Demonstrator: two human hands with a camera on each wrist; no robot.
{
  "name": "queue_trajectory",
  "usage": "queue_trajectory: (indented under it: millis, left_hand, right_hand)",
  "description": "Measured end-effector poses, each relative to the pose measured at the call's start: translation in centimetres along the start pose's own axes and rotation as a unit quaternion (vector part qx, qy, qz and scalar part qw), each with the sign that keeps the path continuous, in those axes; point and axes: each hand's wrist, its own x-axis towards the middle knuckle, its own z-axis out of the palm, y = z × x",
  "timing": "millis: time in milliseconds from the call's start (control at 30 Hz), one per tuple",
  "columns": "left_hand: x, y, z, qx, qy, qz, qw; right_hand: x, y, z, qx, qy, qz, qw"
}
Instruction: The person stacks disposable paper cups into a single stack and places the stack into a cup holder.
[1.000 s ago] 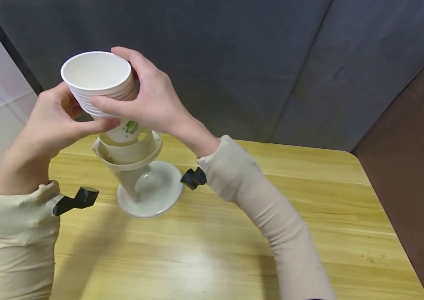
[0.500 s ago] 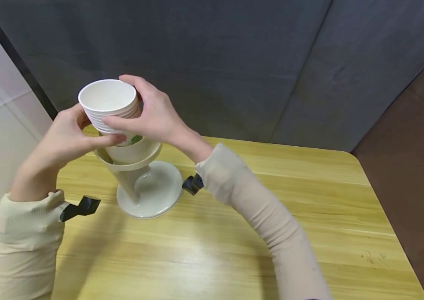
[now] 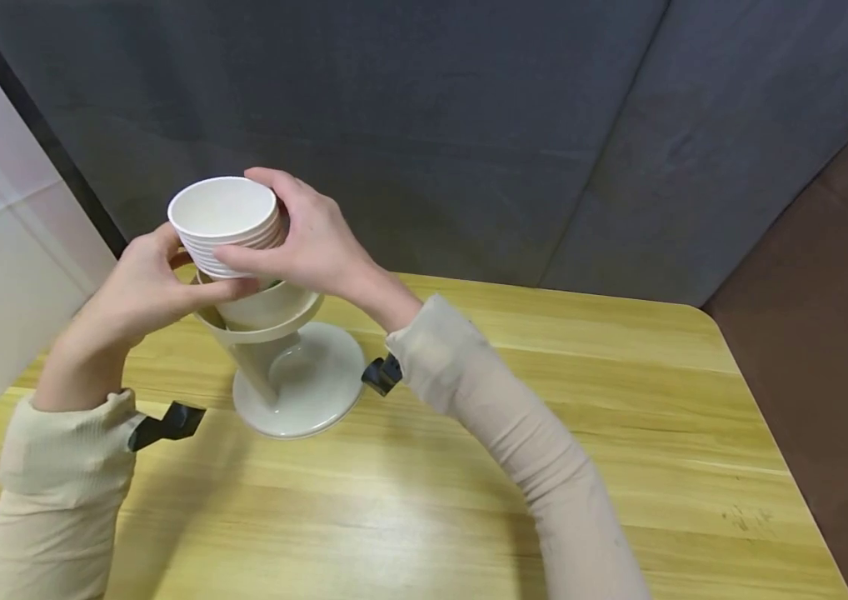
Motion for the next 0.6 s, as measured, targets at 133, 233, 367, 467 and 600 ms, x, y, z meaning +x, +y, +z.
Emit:
queue_trajectory:
  millis: [133, 233, 367, 467, 600]
  left_hand:
    - [-0.4, -0.6, 0.5, 0.012, 0.007, 0.019, 0.9997]
    - [-0.7, -0.9, 1.0, 0.024, 0.015, 0.032, 0.9991]
    - [-0.9, -1.1, 1.3, 0.028, 0.032, 0.039, 0.9984]
    - [-1.1, -1.2, 1.4, 0.019, 0.04, 0.04, 0.9982]
    - [-1.2, -1.3, 1.7, 0.006, 0.053, 0.045, 0.9976]
  right_hand:
    - [-0.3, 0.4, 0.2, -0.004, 0.0, 0.0, 1.0]
    - [-0.5, 0.8, 0.4, -0.009, 0.001, 0.001, 1.0]
    - [-0.7, 1.4, 0.8, -0.016, 0.0, 0.005, 0.9999]
    - [-1.0, 1.8, 1.1, -0.024, 0.007, 0.01, 0.9996]
    - [-1.5, 2.1, 1.4, -0.025, 0.017, 0.025, 0.9992]
